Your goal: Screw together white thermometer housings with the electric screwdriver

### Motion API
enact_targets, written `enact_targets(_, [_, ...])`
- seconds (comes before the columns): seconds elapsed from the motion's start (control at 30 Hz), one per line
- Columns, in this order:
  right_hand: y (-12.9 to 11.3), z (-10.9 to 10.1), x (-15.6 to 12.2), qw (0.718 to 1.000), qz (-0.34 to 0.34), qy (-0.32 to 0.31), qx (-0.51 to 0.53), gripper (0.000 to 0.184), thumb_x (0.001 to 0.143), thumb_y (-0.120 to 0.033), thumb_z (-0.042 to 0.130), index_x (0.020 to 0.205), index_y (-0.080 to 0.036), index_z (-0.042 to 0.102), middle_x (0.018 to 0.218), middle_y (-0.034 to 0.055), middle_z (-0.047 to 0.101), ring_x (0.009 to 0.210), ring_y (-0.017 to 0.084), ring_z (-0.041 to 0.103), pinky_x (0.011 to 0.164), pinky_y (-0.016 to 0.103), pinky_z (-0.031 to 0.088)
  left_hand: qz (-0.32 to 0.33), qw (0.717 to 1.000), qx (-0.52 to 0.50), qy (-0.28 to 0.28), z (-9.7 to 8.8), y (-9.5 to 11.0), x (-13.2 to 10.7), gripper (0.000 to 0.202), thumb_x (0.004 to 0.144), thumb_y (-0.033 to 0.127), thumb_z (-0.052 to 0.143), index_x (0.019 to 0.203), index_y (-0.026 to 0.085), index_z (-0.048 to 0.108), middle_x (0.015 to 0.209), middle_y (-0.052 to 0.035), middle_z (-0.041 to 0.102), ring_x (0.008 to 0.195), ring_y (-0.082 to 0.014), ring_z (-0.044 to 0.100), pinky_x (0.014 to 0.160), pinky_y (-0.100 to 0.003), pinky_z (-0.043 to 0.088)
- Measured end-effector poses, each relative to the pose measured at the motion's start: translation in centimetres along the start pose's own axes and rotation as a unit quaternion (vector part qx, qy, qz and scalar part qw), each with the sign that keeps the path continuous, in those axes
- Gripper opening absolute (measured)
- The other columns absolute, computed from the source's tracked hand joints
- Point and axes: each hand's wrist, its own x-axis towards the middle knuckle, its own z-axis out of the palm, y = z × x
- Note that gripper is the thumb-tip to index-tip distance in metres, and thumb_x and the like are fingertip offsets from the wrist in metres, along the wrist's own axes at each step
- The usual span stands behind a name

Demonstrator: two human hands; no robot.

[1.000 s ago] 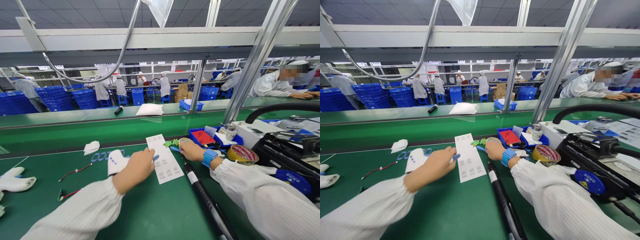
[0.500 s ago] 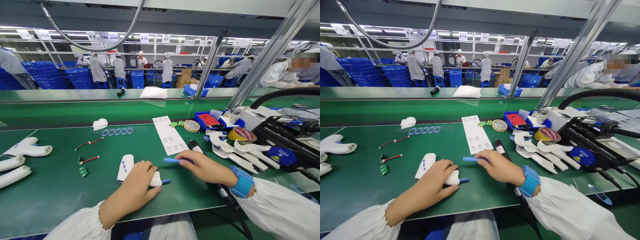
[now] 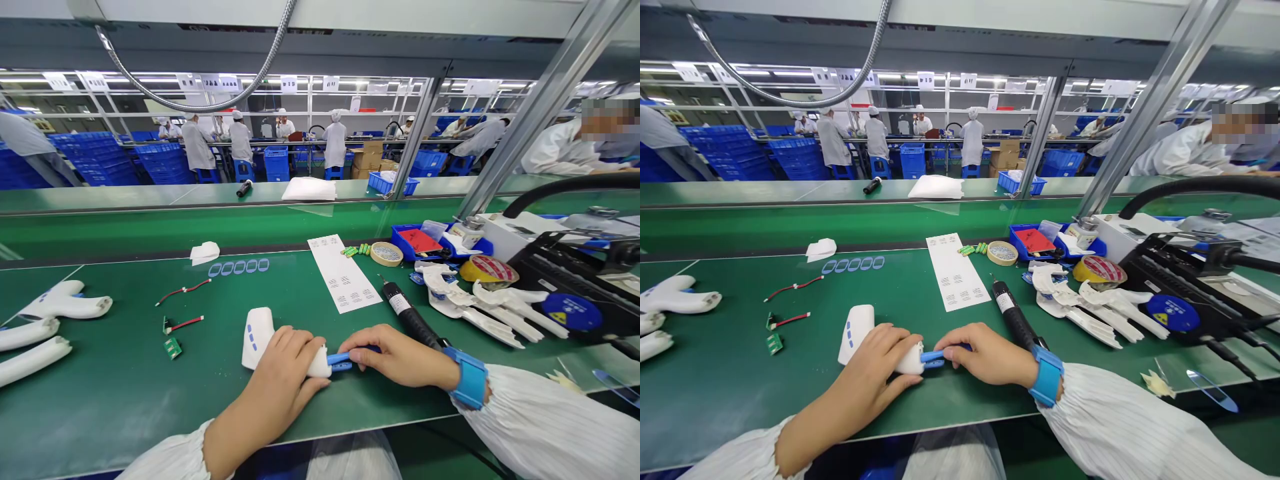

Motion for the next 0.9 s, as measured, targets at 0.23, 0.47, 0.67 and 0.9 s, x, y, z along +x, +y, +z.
enact_targets(0.23, [0.2, 0.1, 2.9, 0.997, 0.049, -0.046, -0.036, 0.027, 0.085, -0.021, 0.047, 0.101, -0.014, 0.068, 0.057, -0.0016, 0.055, 0.049, 0.009, 0.043, 0.049, 0.019, 0.035, -0.047, 0.995, -0.014, -0.084, -0.7, 0.0, 1.4, 0.033, 0.086, 0.03, 0.055, 0.116, 0.018, 0.05, 0.108, -0.0081, 0.053, 0.098, -0.0253, 0.046, 0.087, -0.042, 0.041])
enact_targets(0.47, [-2.0, -0.8, 4.2, 0.98, 0.05, -0.019, -0.19, 0.025, 0.081, -0.017, 0.052, 0.096, -0.021, 0.071, 0.087, 0.0027, 0.07, 0.076, 0.017, 0.06, 0.063, 0.023, 0.042, -0.094, 0.99, -0.009, -0.106, -0.6, -0.3, 2.5, 0.027, 0.087, 0.03, 0.052, 0.11, 0.017, 0.053, 0.099, -0.0076, 0.049, 0.091, -0.0252, 0.045, 0.079, -0.041, 0.041])
enact_targets(0.67, [-3.5, -1.1, 4.6, 0.957, 0.066, -0.041, -0.278, 0.023, 0.081, -0.021, 0.053, 0.094, -0.024, 0.072, 0.077, 0.002, 0.07, 0.07, 0.018, 0.061, 0.055, 0.023, 0.04, -0.089, 0.993, -0.018, -0.08, -0.1, -0.7, 2.5, 0.025, 0.086, 0.03, 0.053, 0.108, 0.017, 0.054, 0.095, -0.0065, 0.049, 0.088, -0.0243, 0.045, 0.076, -0.039, 0.041])
enact_targets(0.9, [-4.4, -1.0, 4.8, 0.937, 0.064, -0.056, -0.34, 0.025, 0.081, -0.019, 0.051, 0.095, -0.026, 0.071, 0.083, 0.0026, 0.07, 0.076, 0.02, 0.062, 0.058, 0.024, 0.042, -0.091, 0.993, -0.013, -0.07, -0.2, -0.5, 2.5, 0.025, 0.086, 0.029, 0.053, 0.108, 0.016, 0.054, 0.096, -0.0068, 0.05, 0.088, -0.0238, 0.045, 0.076, -0.039, 0.041])
